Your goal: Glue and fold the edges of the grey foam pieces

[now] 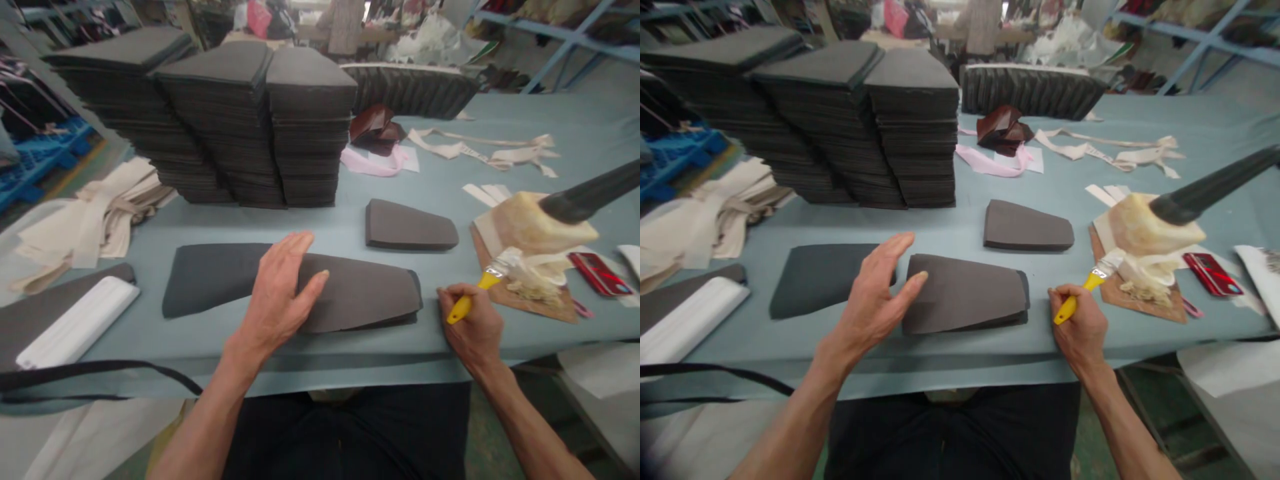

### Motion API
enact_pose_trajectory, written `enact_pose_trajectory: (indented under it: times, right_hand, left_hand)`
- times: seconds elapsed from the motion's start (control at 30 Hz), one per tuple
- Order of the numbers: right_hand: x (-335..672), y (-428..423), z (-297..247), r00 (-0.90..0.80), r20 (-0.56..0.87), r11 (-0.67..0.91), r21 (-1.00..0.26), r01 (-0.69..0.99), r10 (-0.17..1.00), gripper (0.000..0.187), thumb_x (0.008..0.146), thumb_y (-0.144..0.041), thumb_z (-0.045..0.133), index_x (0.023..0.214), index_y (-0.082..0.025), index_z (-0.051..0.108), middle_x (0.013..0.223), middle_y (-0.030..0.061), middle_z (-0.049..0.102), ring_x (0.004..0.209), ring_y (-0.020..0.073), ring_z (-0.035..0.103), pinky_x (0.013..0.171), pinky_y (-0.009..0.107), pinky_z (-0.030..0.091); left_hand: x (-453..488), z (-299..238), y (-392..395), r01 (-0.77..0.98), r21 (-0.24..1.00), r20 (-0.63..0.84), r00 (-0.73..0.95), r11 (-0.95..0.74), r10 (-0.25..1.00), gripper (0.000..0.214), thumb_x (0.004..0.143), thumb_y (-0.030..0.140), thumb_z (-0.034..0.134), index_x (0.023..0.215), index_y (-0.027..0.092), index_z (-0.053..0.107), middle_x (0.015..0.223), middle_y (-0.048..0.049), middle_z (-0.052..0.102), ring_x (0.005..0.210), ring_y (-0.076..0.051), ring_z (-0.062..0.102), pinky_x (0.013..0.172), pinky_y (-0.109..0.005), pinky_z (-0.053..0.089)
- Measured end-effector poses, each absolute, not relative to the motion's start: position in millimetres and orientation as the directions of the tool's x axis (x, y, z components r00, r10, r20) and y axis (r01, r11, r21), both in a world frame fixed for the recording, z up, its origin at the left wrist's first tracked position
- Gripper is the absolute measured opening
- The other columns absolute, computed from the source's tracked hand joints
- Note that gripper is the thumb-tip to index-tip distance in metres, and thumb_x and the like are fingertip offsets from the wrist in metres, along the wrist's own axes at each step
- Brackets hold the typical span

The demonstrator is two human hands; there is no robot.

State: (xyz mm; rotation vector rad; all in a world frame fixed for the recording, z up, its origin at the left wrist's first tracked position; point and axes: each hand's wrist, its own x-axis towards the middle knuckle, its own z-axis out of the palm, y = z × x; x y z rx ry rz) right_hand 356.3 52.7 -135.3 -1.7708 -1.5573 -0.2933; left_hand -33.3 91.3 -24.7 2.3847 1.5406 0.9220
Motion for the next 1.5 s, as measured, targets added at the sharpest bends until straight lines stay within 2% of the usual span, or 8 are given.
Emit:
enact_pose_trajectory:
  times: [0.17,0.4,0.6,0.7,0.93,1.2,1.33,1.5]
  right_hand:
    - [354,54,-135,0.249,0.602,0.004,-0.386,0.922,0.759,0.042,0.097,-0.066,0.064,0.093,-0.025,0.066,0.077,0.008,0.074,0.067,0.0243,0.069,0.066,0.037,0.052]
    - [353,56,-133,0.25,0.604,-0.005,-0.377,0.926,0.757,0.037,0.097,-0.058,0.064,0.096,-0.022,0.069,0.079,0.0074,0.075,0.067,0.0224,0.071,0.066,0.035,0.054]
    - [350,58,-116,0.253,0.648,0.005,-0.368,0.93,0.718,0.036,0.096,-0.056,0.065,0.095,-0.02,0.07,0.083,0.0095,0.078,0.07,0.0234,0.073,0.068,0.036,0.056]
    - [339,62,-90,0.196,0.74,0.067,-0.31,0.949,0.644,0.031,0.098,-0.052,0.066,0.096,-0.022,0.069,0.086,0.0092,0.08,0.074,0.0248,0.076,0.071,0.037,0.057]
    - [251,71,-10,-0.079,0.818,0.435,-0.218,0.874,0.569,0.016,0.098,-0.034,0.075,0.096,-0.025,0.062,0.09,0.0027,0.083,0.079,0.0198,0.08,0.077,0.033,0.061]
    - [112,80,7,-0.359,0.573,0.658,-0.483,0.578,0.737,0.017,0.101,-0.034,0.073,0.109,-0.024,0.061,0.104,0.0048,0.084,0.092,0.0208,0.083,0.081,0.033,0.062]
    - [67,82,-3,-0.393,0.484,0.619,-0.528,0.582,0.782,0.025,0.097,-0.043,0.075,0.107,-0.025,0.063,0.097,0.0036,0.082,0.084,0.0217,0.079,0.072,0.032,0.054]
    - [43,79,-9,-0.355,0.348,0.497,-0.59,0.636,0.867,0.019,0.095,-0.04,0.071,0.106,-0.026,0.064,0.089,0.0007,0.078,0.077,0.02,0.075,0.067,0.03,0.046]
  left_hand:
    - [-84,-48,101,0.89,0.415,0.379,0.016,-0.186,0.925,0.058,0.108,0.054,0.052,0.154,0.018,0.054,0.155,-0.0182,0.067,0.147,-0.036,0.062,0.125,-0.056,0.049]
    - [-109,-74,105,0.958,0.276,0.302,-0.012,-0.075,0.953,0.057,0.1,0.06,0.062,0.136,0.016,0.069,0.15,-0.0223,0.068,0.138,-0.045,0.061,0.114,-0.059,0.05]
    - [-118,-83,112,0.873,0.466,0.373,-0.045,-0.145,0.927,0.028,0.096,0.048,0.065,0.102,0.023,0.076,0.13,-0.0154,0.079,0.127,-0.041,0.067,0.113,-0.058,0.048]
    - [-122,-84,114,0.819,0.545,0.413,-0.075,-0.18,0.908,0.026,0.097,0.047,0.063,0.091,0.024,0.074,0.117,-0.0122,0.083,0.117,-0.036,0.073,0.112,-0.054,0.051]
    - [-123,-76,96,0.667,0.708,0.501,-0.244,-0.231,0.83,0.033,0.103,0.05,0.061,0.098,0.022,0.077,0.11,-0.0089,0.084,0.109,-0.027,0.077,0.103,-0.042,0.058]
    - [-110,-73,55,0.551,0.767,0.56,-0.327,-0.328,0.761,0.028,0.106,0.046,0.066,0.109,0.021,0.08,0.114,-0.0079,0.084,0.112,-0.025,0.077,0.104,-0.04,0.061]
    - [-104,-78,43,0.508,0.774,0.573,-0.307,-0.378,0.76,0.026,0.106,0.046,0.068,0.109,0.023,0.08,0.113,-0.0073,0.084,0.113,-0.025,0.077,0.107,-0.043,0.062]
    - [-103,-88,37,0.482,0.774,0.589,-0.31,-0.41,0.746,0.02,0.107,0.041,0.067,0.104,0.023,0.077,0.11,-0.0065,0.084,0.111,-0.024,0.078,0.104,-0.043,0.063]
